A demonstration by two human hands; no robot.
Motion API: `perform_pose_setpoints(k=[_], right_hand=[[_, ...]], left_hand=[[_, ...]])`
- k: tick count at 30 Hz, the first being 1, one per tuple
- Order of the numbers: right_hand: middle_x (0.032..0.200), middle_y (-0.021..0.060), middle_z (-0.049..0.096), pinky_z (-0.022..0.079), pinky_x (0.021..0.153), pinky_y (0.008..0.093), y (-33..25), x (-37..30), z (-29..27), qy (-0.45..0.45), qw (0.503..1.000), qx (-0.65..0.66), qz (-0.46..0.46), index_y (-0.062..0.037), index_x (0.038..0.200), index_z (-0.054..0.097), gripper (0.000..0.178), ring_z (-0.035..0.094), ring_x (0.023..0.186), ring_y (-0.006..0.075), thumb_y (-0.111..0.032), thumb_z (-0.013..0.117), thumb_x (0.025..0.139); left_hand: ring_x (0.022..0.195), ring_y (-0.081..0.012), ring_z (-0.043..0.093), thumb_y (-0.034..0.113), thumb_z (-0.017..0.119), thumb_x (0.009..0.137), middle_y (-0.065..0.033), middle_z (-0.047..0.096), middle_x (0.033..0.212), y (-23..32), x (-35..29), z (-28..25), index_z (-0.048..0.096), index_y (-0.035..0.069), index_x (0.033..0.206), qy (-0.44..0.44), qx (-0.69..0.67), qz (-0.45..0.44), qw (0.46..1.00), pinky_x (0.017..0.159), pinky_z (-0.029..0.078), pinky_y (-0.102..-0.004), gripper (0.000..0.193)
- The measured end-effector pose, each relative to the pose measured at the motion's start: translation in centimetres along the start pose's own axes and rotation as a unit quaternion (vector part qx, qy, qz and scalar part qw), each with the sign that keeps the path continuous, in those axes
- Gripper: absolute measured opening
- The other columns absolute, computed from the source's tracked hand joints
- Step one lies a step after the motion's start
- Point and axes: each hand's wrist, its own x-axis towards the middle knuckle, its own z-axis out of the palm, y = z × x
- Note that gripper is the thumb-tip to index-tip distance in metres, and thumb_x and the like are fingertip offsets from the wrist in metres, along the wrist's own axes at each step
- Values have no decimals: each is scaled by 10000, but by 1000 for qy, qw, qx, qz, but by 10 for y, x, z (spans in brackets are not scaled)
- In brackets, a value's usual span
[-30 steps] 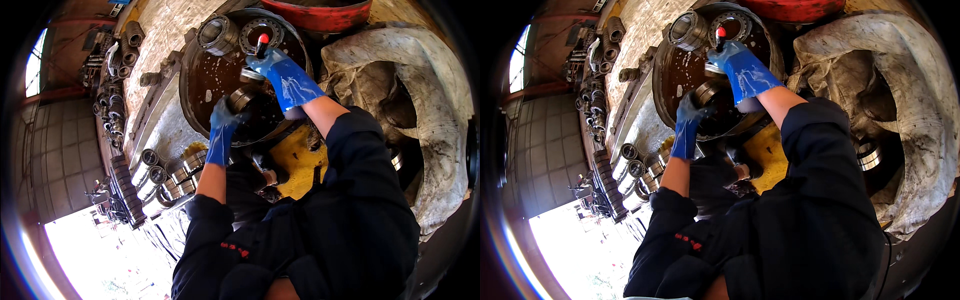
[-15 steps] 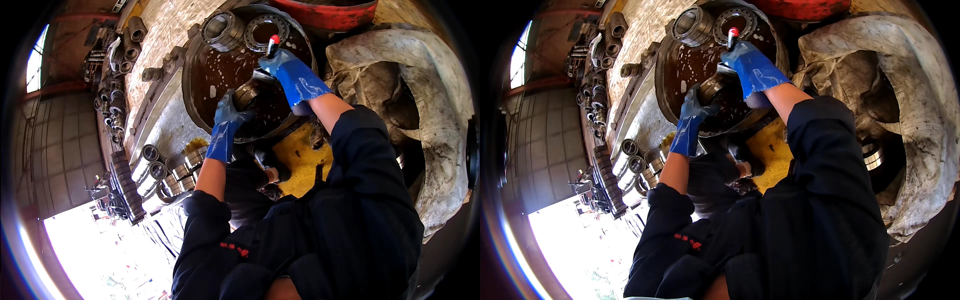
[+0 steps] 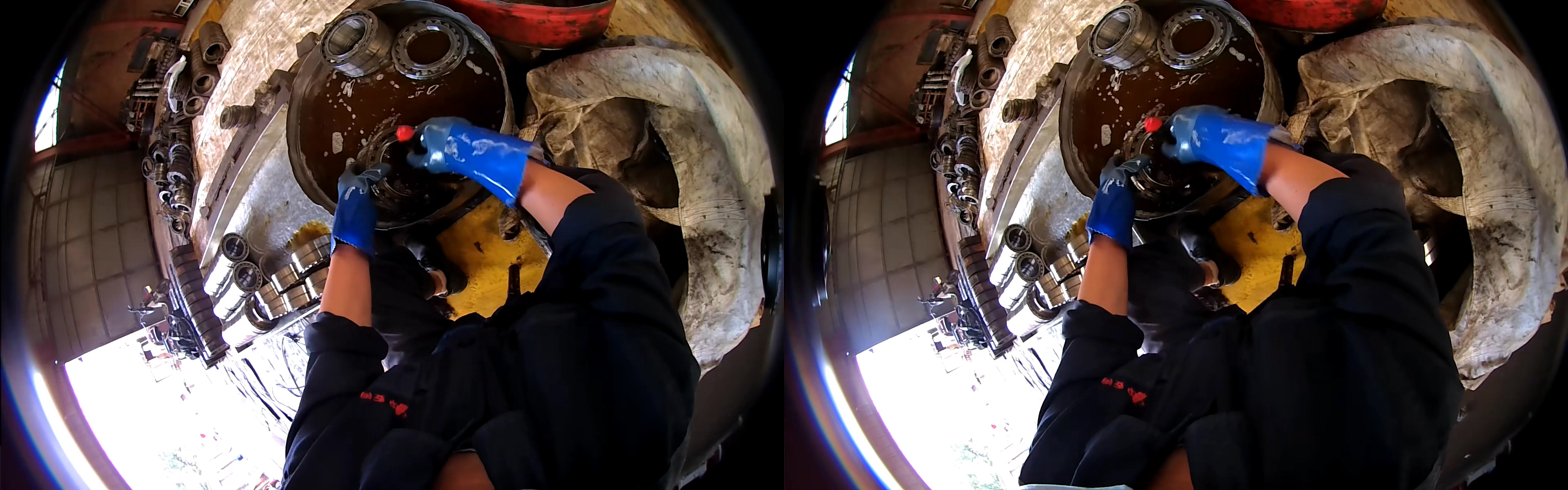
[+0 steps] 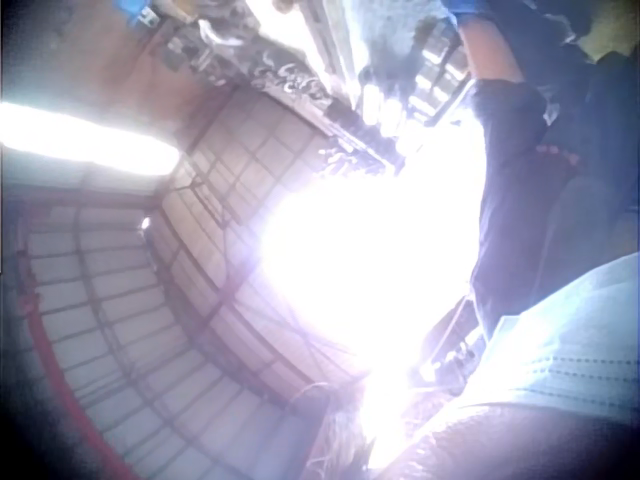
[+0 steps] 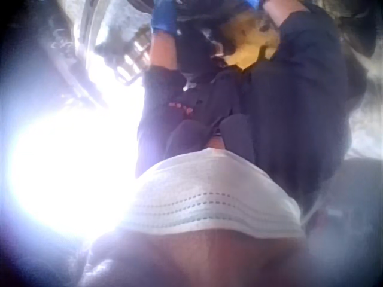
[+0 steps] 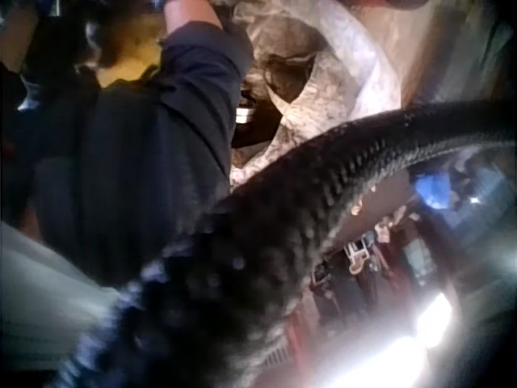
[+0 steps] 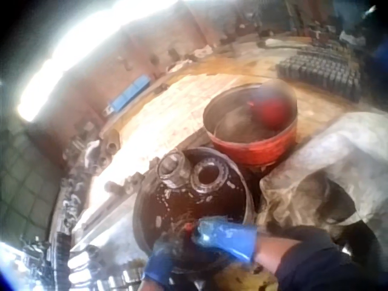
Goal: The person cleans cylindrical metal parts by scrubbing them with a brush and wiping them with a cloth. They repeatedly dip the parts into a container of liquid, scrub the surfaces, and wipe them dry before placing them on a metal tray.
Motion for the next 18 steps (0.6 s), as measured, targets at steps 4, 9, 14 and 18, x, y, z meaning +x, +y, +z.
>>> perform_pose_setpoints(k=[4,9,14,18], right_hand=[[959,107,708,552,828,407,13,29,35,-51,966,218,-127,-166,1188,685,376,673,911,304,-441,514,996],[936,111,707,546,785,397,-31,28,21,-50,983,-107,-141,-155,1155,697,392,678,872,278,-451,512,978],[949,111,744,538,707,388,-4,49,65,-9,996,67,-65,-128,1028,753,276,710,858,280,-291,687,815],[966,139,747,538,719,377,-11,36,50,9,935,342,98,-61,1050,741,364,711,812,257,-311,723,786]], left_hand=[[868,-244,685,295,725,883,-139,713,1019,14,-7,3,610,-30,1241,1,26,64,998,835,536,-337,497],[903,-236,676,329,688,904,-139,704,1049,13,-18,-5,612,-30,1239,11,24,90,996,852,527,-328,496],[938,-227,667,363,651,925,-139,695,1079,17,-31,-8,614,-30,1236,1,5,102,995,870,518,-320,502],[992,-223,653,359,632,935,-143,681,1124,19,-42,-12,615,-32,1239,1,-18,70,997,889,511,-317,496]])
